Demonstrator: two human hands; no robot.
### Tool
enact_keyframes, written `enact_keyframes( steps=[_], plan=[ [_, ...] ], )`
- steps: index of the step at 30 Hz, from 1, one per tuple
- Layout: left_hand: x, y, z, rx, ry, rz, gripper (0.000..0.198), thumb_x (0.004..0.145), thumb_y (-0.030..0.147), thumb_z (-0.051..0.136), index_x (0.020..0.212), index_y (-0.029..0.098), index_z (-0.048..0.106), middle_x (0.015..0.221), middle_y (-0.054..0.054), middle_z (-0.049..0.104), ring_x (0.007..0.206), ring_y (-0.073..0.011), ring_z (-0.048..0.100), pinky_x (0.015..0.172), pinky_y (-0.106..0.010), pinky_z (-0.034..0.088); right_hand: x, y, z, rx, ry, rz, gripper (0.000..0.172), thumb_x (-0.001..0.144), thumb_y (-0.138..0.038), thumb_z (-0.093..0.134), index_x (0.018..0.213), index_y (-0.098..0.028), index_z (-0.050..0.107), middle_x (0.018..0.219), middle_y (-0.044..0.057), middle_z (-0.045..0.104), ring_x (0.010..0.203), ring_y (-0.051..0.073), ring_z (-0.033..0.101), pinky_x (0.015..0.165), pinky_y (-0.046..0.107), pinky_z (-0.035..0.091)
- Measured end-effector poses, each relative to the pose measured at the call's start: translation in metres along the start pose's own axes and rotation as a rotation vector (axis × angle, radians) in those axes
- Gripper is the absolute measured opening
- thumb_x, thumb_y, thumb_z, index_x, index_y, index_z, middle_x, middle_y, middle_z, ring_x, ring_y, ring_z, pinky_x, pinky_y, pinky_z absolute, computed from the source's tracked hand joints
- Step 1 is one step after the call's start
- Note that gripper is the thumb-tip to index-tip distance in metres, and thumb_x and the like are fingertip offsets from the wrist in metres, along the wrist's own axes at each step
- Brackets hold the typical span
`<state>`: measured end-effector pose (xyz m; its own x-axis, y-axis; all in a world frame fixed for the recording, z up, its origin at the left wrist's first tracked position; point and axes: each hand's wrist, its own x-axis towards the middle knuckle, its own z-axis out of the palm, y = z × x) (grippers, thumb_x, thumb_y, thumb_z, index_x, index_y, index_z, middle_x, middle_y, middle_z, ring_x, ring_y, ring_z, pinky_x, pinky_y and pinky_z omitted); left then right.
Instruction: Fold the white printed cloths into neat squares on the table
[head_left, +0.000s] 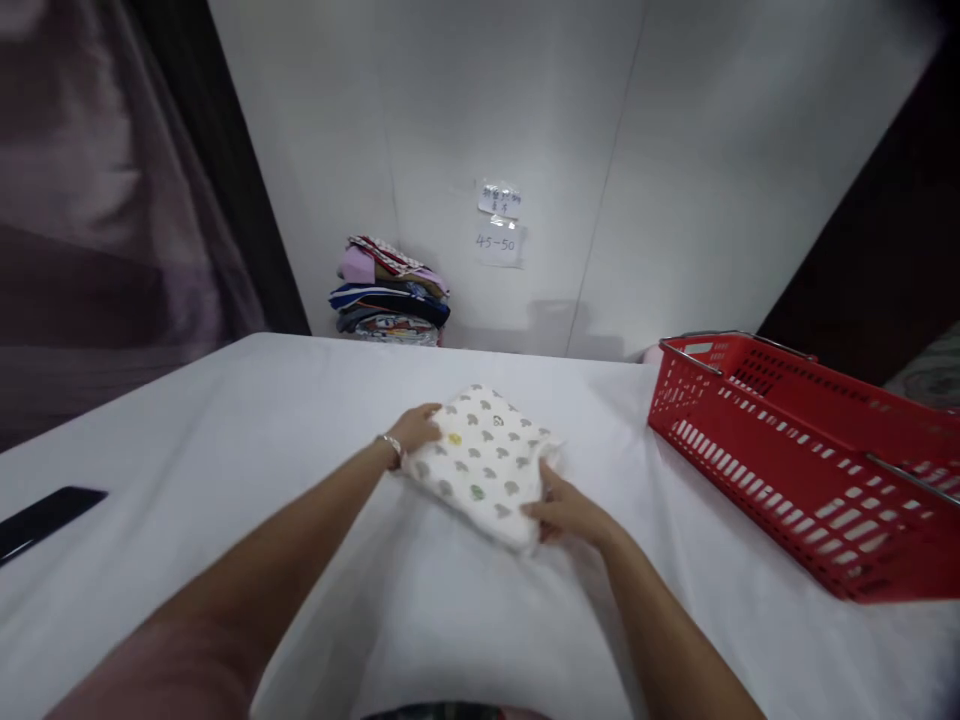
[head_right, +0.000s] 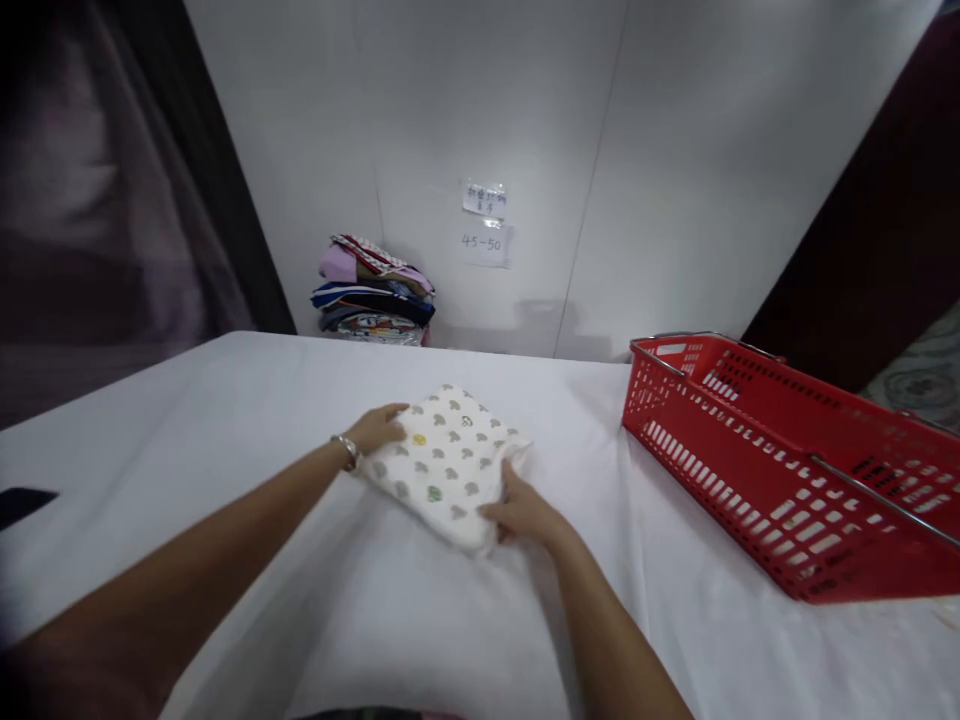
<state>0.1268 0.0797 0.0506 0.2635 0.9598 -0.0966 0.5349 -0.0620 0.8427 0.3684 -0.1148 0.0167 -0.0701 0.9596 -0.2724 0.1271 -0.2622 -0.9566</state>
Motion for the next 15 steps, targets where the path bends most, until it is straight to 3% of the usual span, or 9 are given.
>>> enact_keyframes(
  steps=[1,3,5,8,12,15],
  plan=[
    [0.007,-0.004,-0.018,0.019,0.018,-0.014,0.056,0.056,0.008,0.064,0.111,0.019,0.058,0.108,-0.004,0.065,0.093,-0.0207,0.062,0.076,-0.026,0.050,-0.002,-0.005,0.018,-0.031,-0.143,0.041,0.096,0.067,-0.034,0.069,0.143,-0.021,0.012,0.069,0.001,0.067,0.054,0.018,0.062,0.046,0.028,0.048],
    [0.015,-0.015,-0.047,0.065,0.074,-0.062,0.047,0.055,0.011,0.067,0.101,0.017,0.062,0.102,-0.006,0.067,0.094,-0.0233,0.062,0.078,-0.029,0.049,-0.005,-0.010,0.039,-0.076,-0.311,0.067,0.091,0.070,-0.036,0.066,0.143,-0.022,0.014,0.067,0.001,0.067,0.051,0.015,0.062,0.045,0.024,0.047],
    [0.013,-0.028,-0.067,0.121,0.141,-0.102,0.038,0.056,0.018,0.069,0.094,0.015,0.064,0.102,-0.010,0.067,0.100,-0.0268,0.059,0.085,-0.033,0.046,-0.003,-0.010,0.041,-0.080,-0.292,0.020,0.073,0.072,-0.037,0.062,0.137,-0.018,0.032,0.063,0.000,0.066,0.050,0.014,0.061,0.045,0.023,0.046],
    [-0.002,-0.054,-0.077,0.191,0.227,-0.134,0.042,0.061,0.032,0.068,0.098,0.014,0.063,0.116,-0.014,0.060,0.114,-0.0308,0.050,0.097,-0.036,0.037,0.010,-0.002,0.021,-0.033,0.018,-0.132,0.049,0.074,-0.039,0.056,0.115,-0.013,0.056,0.056,-0.001,0.061,0.048,0.012,0.057,0.043,0.022,0.042],
    [-0.031,-0.083,-0.069,0.214,0.289,-0.168,0.064,0.072,0.052,0.054,0.120,0.012,0.050,0.128,-0.016,0.050,0.117,-0.0302,0.048,0.098,-0.039,0.036,0.029,0.015,-0.001,-0.043,0.488,-0.274,0.042,0.071,-0.043,0.058,0.103,-0.017,0.062,0.075,0.003,0.066,0.070,0.018,0.060,0.055,0.028,0.047],
    [-0.049,-0.089,-0.050,0.226,0.310,-0.171,0.068,0.076,0.059,0.046,0.124,0.012,0.046,0.123,-0.016,0.054,0.112,-0.0292,0.052,0.093,-0.039,0.040,0.043,0.017,-0.003,-0.086,0.573,-0.296,0.041,0.069,-0.047,0.061,0.099,-0.020,0.065,0.103,0.007,0.065,0.097,0.023,0.057,0.080,0.037,0.047]
  ],
)
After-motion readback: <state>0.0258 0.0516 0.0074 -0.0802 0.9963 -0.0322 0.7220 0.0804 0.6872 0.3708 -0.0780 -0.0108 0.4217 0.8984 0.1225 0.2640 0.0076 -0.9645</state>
